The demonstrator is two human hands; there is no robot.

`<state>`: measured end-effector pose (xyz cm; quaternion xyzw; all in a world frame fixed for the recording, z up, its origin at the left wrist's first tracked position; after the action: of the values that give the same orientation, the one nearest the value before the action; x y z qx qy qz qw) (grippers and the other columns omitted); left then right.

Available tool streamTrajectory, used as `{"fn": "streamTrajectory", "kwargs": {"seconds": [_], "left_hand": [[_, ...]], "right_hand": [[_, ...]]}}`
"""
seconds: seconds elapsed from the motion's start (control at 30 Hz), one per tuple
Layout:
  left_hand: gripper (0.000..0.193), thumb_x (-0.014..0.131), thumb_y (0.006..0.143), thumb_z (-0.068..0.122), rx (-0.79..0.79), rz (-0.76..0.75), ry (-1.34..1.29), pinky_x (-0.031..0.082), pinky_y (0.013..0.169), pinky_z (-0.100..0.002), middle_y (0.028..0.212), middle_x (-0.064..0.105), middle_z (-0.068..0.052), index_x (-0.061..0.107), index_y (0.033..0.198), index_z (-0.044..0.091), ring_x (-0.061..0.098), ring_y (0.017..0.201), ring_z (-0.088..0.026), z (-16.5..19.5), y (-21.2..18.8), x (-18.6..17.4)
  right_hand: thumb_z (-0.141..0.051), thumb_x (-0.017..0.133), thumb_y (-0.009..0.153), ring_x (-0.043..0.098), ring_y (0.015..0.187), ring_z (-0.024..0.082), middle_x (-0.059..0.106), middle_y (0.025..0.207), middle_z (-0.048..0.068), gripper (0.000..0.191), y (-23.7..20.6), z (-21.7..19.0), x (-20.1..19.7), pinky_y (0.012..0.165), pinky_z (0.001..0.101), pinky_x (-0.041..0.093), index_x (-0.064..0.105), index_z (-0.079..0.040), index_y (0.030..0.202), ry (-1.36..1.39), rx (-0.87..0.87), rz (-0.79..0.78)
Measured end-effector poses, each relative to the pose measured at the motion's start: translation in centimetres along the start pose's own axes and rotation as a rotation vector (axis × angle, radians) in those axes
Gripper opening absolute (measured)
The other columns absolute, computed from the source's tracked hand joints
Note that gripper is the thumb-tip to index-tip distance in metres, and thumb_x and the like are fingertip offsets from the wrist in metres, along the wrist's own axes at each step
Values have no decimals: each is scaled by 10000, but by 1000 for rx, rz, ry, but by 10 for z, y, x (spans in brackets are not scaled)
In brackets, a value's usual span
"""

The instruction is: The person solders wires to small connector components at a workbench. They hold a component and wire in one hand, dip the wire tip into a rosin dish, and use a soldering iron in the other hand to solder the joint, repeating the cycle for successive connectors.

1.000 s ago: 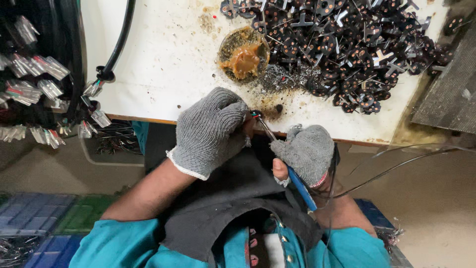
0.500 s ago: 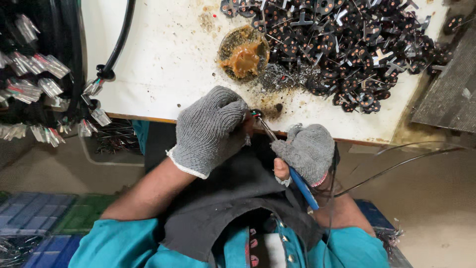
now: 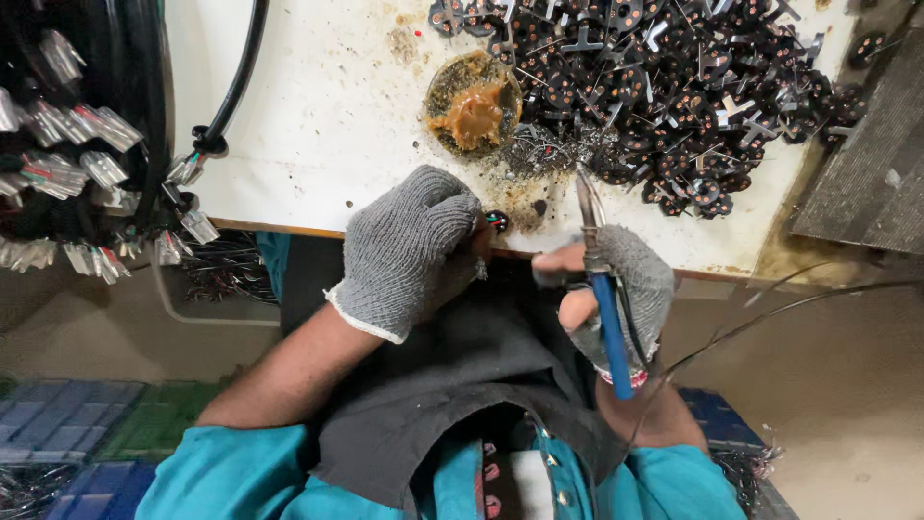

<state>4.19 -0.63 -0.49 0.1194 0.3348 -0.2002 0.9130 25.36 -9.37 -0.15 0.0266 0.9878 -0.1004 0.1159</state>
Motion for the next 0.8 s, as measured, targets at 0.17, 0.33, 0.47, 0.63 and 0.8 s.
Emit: {"fn": "streamTrajectory", "kwargs": {"seconds": [0.17,0.33,0.47,0.63,0.8], "left_hand": [[188,806,797,165,2,-3,-23,511,645,-426,928,621,-73,645,887,130,651,786,-300,-1,0,-1],[204,815,787,165,16,7,-30,514,657,-421,942,624,-70,635,876,131,656,796,-298,-1,-1,-1],[212,820,792,173,18,0,-22,513,666,-424,951,624,-68,630,873,128,656,803,-298,-2,-2,0],[208,832,828,198,24,7,-12,508,650,-418,961,632,-63,643,889,135,658,799,-288,-4,-4,1],[201,829,833,188,48,37,1,509,653,-414,944,629,-62,643,890,136,658,802,-290,-2,-4,1]], "right_hand": [[-229,739,889,703,667,203,691,728,37,133,-7,7,3,610,325,531,756,-97,881,-410,-124,-352],[-114,712,897,732,896,282,727,1019,140,146,-19,15,6,750,382,594,706,-119,1043,-483,-394,-302],[-212,768,728,653,677,305,660,792,101,180,-23,26,10,560,437,493,756,-224,907,-827,-579,-400],[-313,743,706,609,581,328,613,679,104,78,-23,48,19,489,470,452,753,-273,772,-1011,-507,-531],[-454,810,761,604,599,345,611,696,130,372,-20,43,19,557,477,474,701,-98,746,-941,-272,-489]]}}
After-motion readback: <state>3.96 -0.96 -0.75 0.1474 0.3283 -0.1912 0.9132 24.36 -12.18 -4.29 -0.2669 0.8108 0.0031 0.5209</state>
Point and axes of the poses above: each hand's wrist, its own y-axis towards the middle knuckle, its own x-axis out of the palm, z = x × y, the point moved 3 cm from there along y, towards the middle knuckle
